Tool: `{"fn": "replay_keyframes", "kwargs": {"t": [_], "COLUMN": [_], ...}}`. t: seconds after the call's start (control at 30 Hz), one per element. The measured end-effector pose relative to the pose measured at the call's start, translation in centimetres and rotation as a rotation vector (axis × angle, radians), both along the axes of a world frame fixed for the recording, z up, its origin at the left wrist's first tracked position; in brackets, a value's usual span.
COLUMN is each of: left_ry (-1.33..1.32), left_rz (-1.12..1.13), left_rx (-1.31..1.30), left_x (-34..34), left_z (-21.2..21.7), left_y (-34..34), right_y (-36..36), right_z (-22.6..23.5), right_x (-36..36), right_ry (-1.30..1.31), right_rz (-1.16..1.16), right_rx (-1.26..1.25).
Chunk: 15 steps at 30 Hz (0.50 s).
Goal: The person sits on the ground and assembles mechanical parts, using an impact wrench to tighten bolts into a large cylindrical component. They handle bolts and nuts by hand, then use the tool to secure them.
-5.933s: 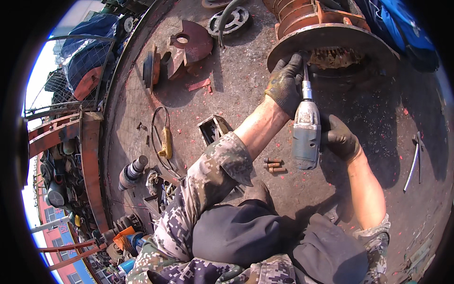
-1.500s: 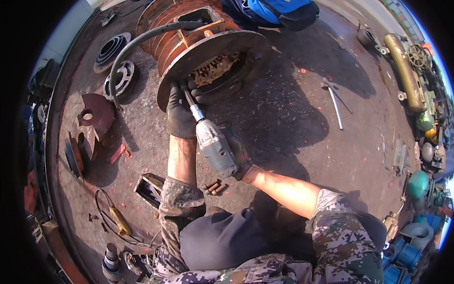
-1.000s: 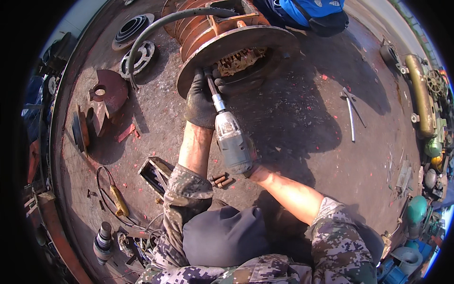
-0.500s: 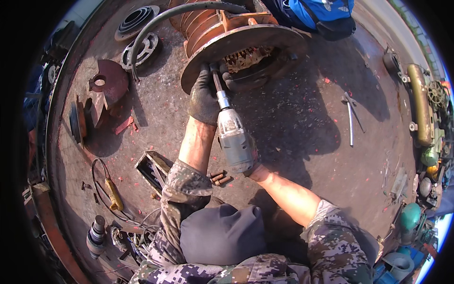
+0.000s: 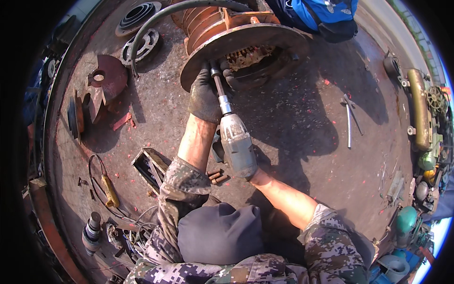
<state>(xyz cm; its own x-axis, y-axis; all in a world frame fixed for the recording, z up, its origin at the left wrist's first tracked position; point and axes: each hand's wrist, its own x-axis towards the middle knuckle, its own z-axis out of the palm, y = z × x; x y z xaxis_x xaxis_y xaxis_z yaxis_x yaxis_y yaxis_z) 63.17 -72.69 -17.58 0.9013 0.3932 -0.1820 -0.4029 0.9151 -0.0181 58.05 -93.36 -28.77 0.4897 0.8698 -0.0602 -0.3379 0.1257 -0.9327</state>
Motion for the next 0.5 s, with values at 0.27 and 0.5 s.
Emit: {"fn": "replay_keyframes", "kwargs": {"t": [0.27,0.5], "left_ry": [-0.134,0.021], "left_rz": [-0.054,-0.005], "left_rx": [-0.077,0.001], "left_x": [-0.3,-0.4], "left_z": [-0.2,0.4], "left_y": [1.3,1.0], "right_y": [-0.6,-2.9], "right_z": [0.1,-0.3], "right_x": [-0.9,-0.3], "right_ry": [1.28,0.375], "right_rz": [0.17,-0.025], "right_rx": [0.636,0.173]}}
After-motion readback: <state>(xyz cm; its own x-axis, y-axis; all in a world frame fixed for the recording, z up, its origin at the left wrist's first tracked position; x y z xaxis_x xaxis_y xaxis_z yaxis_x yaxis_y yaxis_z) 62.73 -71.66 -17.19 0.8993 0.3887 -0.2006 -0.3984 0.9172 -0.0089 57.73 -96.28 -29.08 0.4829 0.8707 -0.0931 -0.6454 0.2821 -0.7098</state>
